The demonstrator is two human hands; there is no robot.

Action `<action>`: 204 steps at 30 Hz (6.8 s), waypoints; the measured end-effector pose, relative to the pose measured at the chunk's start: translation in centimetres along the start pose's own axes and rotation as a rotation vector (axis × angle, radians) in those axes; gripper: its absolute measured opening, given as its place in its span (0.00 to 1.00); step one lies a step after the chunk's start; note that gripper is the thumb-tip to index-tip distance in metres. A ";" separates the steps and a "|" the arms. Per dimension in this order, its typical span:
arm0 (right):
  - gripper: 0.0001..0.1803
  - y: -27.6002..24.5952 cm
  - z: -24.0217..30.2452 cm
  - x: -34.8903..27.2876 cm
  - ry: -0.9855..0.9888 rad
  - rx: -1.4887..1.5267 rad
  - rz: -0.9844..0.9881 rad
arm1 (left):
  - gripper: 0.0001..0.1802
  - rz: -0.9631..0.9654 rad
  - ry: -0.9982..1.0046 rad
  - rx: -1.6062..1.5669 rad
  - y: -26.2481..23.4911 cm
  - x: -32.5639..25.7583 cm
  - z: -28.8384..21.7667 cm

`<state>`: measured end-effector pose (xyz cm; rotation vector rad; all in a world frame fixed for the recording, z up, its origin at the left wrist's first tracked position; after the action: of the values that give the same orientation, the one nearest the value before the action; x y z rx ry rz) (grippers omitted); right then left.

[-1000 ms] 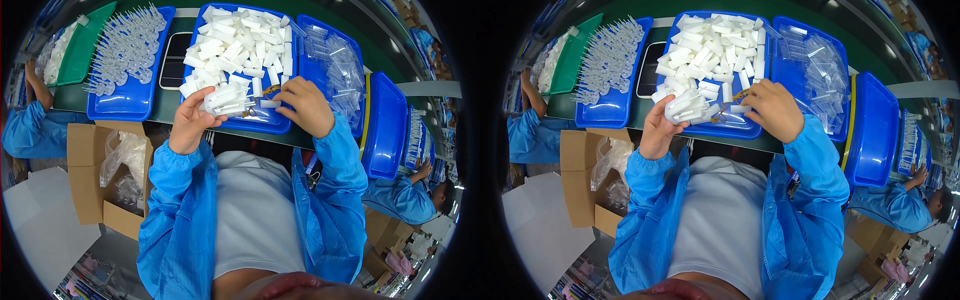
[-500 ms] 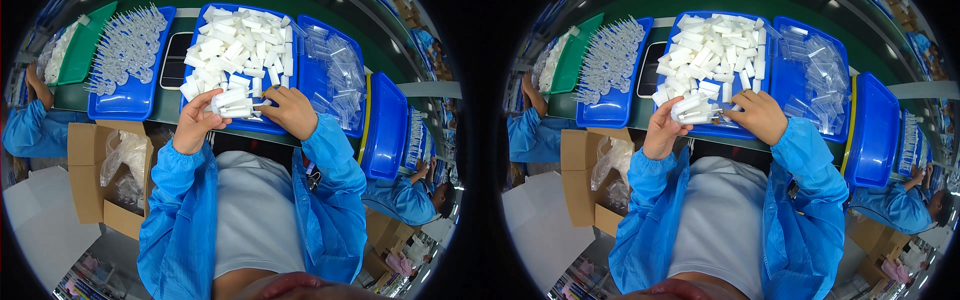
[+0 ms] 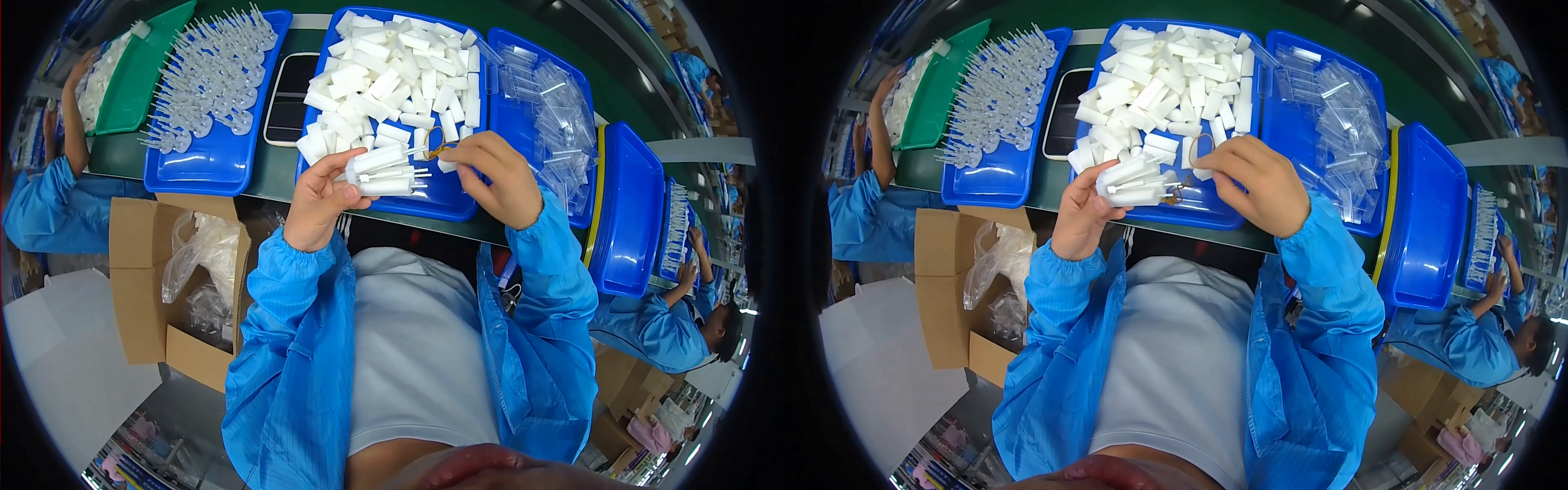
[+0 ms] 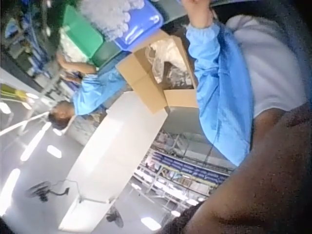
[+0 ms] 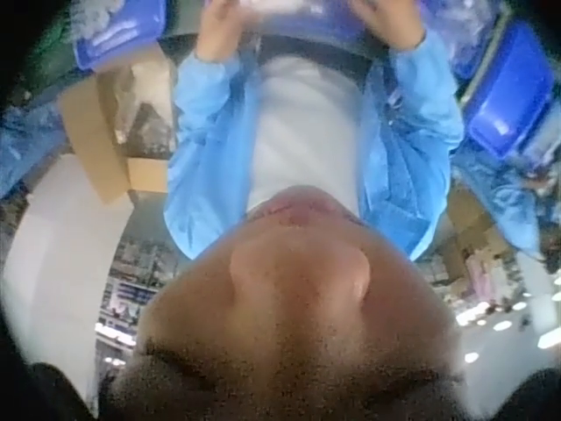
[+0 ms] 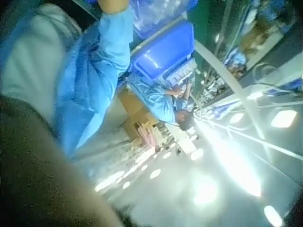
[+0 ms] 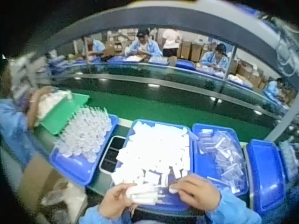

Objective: The person assembles small component bundles by fitting foam sleeves onto the prongs of a plastic base, sliding clear plastic sleeves over them, and securing the assembly with a rubber band by hand before placing it into a tray.

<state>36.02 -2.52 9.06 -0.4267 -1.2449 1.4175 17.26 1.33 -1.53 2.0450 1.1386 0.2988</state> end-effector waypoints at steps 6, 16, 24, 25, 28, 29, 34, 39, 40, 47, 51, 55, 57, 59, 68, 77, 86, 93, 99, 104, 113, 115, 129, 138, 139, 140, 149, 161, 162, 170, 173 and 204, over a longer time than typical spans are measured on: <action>0.06 -1.1 -0.3 0.0 0.273 0.318 0.016 | 0.30 0.017 0.014 0.017 0.6 0.1 0.1; 0.09 -0.9 1.2 0.9 0.255 0.450 0.045 | 0.28 -0.003 0.026 0.021 1.2 0.1 0.0; 0.11 -1.2 2.3 1.3 0.144 0.329 0.077 | 0.28 -0.007 0.043 0.015 0.9 -0.2 -0.1; 0.11 -1.3 2.6 1.4 0.107 0.299 0.080 | 0.28 -0.018 0.033 0.016 0.7 -0.2 0.0; 0.12 -1.1 3.0 1.5 0.081 0.297 0.113 | 0.28 -0.022 0.021 0.015 0.8 -0.2 0.3; 0.12 -1.3 3.2 1.5 0.081 0.296 0.110 | 0.28 -0.012 0.018 0.018 1.1 -0.1 0.4; 0.13 -0.3 3.4 1.3 0.088 0.295 0.157 | 0.28 0.018 0.012 0.034 1.7 0.0 1.0; 0.14 -0.3 4.3 1.2 -0.025 0.208 0.016 | 0.28 0.018 -0.044 0.045 1.7 0.1 1.4; 0.14 -0.5 4.4 1.3 -0.025 0.172 0.006 | 0.28 0.015 -0.023 0.009 1.5 0.0 1.2; 0.17 -0.9 4.5 0.6 -0.156 0.198 -0.047 | 0.28 0.054 0.028 0.058 0.5 -0.2 1.1; 0.14 -0.9 5.2 0.3 -0.213 0.088 -0.124 | 0.28 0.061 0.017 0.096 0.9 -0.1 1.3; 0.12 -0.6 4.9 0.2 -0.180 0.032 -0.105 | 0.27 0.080 -0.015 0.129 0.8 0.0 1.6; 0.13 -0.7 5.1 0.0 -0.200 0.009 -0.096 | 0.26 0.099 -0.021 0.148 1.0 0.2 1.9; 0.13 -0.9 5.1 0.2 -0.220 -0.010 -0.088 | 0.26 0.110 -0.039 0.102 1.1 0.3 1.9; 0.16 -4.4 -7.3 1.5 0.155 -0.319 -0.165 | 0.33 0.031 -0.056 -0.079 2.3 0.3 1.0; 0.12 -0.1 -14.1 3.0 0.460 -0.495 0.000 | 0.27 0.062 0.046 -0.076 1.4 0.4 1.0; 0.10 -5.1 -5.9 3.5 0.226 -0.198 -0.128 | 0.23 0.039 0.144 -0.012 2.0 0.1 -0.7; 0.13 -5.2 3.1 2.7 -0.090 0.223 -0.031 | 0.21 0.061 0.168 0.012 2.3 0.4 -0.7; 0.14 -3.8 3.7 2.3 -0.101 0.275 -0.019 | 0.18 0.098 0.184 0.021 3.4 0.3 -0.8; 0.18 -3.5 4.3 2.5 -0.126 0.258 -0.006 | 0.19 0.165 0.256 0.174 4.4 0.5 -1.1; 0.24 -3.1 3.6 2.8 0.091 0.434 -0.136 | 0.19 0.137 0.275 0.325 5.2 0.7 -1.4; 0.24 -2.9 3.6 2.7 0.044 0.373 -0.088 | 0.19 0.122 0.285 0.333 5.2 0.7 -1.6; 0.19 -2.1 2.0 1.5 0.143 0.455 -0.052 | 0.17 0.092 0.324 0.228 4.3 0.6 -1.4; 0.17 -1.8 2.1 0.1 0.124 0.604 -0.195 | 0.13 0.121 0.287 0.221 6.0 0.0 -1.7; 0.17 -2.0 2.2 0.2 0.100 0.601 -0.210 | 0.13 0.119 0.330 0.327 6.1 -0.2 -2.1; 0.17 -2.0 2.2 0.2 0.101 0.602 -0.210 | 0.13 0.116 0.371 0.432 6.2 -0.3 -2.4; 0.17 -2.5 2.7 1.4 0.006 0.247 -0.058 | 0.22 0.095 0.288 0.306 5.0 0.0 -3.6; 0.16 -3.5 4.7 2.1 -0.200 0.108 -0.161 | 0.33 0.152 0.064 0.067 2.2 0.5 -1.0; 0.16 -3.2 4.6 2.1 -0.215 0.151 -0.134 | 0.33 0.152 0.064 0.067 2.3 0.5 -1.0; 0.17 -3.4 5.0 1.9 -0.222 0.135 -0.188 | 0.35 0.070 -0.026 -0.229 2.4 0.4 0.4; 0.17 -3.3 5.2 2.0 -0.229 0.140 -0.185 | 0.31 0.178 -0.114 -0.188 2.5 0.8 2.2; 0.16 0.0 -6.0 -0.1 0.188 -0.395 0.032 | 0.21 0.122 -0.061 0.025 3.2 0.2 0.7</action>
<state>41.01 0.01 6.77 -0.8332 -1.3674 1.1251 19.72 0.18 0.23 2.1355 0.9882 0.2814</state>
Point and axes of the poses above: each hand's wrist, its own x-axis towards the middle knuckle, its own y-axis out of the palm, z = x × y, the point moved 9 cm from there along x, towards the middle knuckle, and after that the axes turned 11 degrees about -x, right-handed, at the moved point
